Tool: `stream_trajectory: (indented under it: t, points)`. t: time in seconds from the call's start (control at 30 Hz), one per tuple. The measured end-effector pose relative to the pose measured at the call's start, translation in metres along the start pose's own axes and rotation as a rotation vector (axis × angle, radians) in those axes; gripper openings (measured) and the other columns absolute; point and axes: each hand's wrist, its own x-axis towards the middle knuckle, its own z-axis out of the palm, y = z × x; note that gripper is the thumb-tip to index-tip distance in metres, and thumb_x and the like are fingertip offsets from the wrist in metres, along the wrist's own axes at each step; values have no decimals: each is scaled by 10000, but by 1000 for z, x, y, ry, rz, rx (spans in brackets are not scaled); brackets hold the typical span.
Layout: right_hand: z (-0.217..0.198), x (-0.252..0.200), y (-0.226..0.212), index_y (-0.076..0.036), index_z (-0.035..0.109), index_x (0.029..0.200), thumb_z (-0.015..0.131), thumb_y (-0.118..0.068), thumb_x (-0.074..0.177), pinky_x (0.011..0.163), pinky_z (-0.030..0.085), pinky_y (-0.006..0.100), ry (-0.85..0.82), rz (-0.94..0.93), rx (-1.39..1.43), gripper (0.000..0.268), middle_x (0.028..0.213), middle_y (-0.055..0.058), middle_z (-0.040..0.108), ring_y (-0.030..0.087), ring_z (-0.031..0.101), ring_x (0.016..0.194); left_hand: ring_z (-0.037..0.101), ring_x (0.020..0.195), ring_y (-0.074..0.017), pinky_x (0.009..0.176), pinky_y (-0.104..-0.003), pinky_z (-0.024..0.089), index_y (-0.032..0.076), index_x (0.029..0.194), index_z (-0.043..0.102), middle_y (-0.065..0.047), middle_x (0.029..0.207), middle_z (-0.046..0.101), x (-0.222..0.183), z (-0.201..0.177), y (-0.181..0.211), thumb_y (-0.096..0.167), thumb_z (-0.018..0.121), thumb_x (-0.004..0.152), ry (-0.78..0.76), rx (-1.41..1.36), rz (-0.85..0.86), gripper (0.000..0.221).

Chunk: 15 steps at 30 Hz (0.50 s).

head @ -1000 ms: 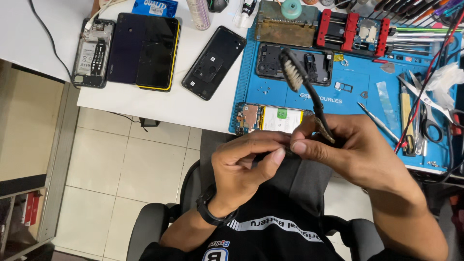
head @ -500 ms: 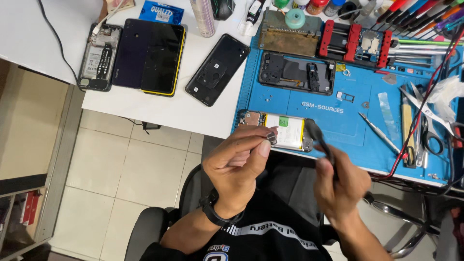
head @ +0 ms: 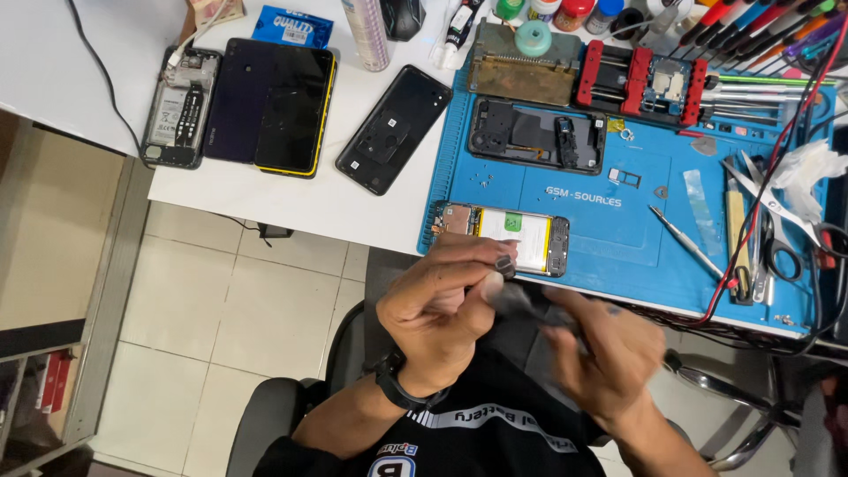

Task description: The person holds a disassembled smartphone, places it on a blue mat, and uses a screwdriver to tighten screws on the device. They then pick up the phone, turn it over, and interact with the screen before placing it back down and continuing to work on the internal components.

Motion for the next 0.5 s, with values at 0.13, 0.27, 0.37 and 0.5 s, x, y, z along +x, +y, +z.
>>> stream_trajectory:
  t: [0.13, 0.27, 0.37, 0.5]
  points:
    - [-12, 11, 2, 5, 826, 1143, 629, -299, 1081, 573, 378, 365, -221, 183, -2, 368, 662, 55, 609, 186, 502, 528, 833, 1011, -364, 929, -443, 738, 7, 1041, 738, -173, 1073, 791, 12, 2, -3, 46, 751, 1041, -94, 107, 229, 42]
    - [-19, 20, 13, 40, 823, 1173, 721, -195, 1077, 538, 343, 326, -251, 194, 9, 274, 594, 9, 563, 125, 463, 487, 841, 937, -361, 850, -416, 755, -11, 1010, 735, -170, 1035, 789, 11, 2, -1, 17, 732, 1024, -147, 251, 395, 31]
    - [-36, 18, 1, 24, 828, 1169, 534, -382, 1079, 537, 346, 387, -267, -10, -7, 510, 569, 11, 467, 180, 406, 472, 832, 959, -371, 866, -437, 766, -22, 1001, 727, -171, 1041, 778, 10, 1, -1, 46, 749, 1029, -172, 212, 379, 77]
    - [-26, 22, 62, -103, 803, 1395, 612, -332, 1158, 554, 287, 317, -454, 459, -52, 380, 602, -35, 471, 102, 375, 550, 836, 976, -360, 891, -427, 756, 16, 1022, 727, -149, 1040, 787, 2, -3, -2, 85, 737, 1055, -171, 187, 293, 78]
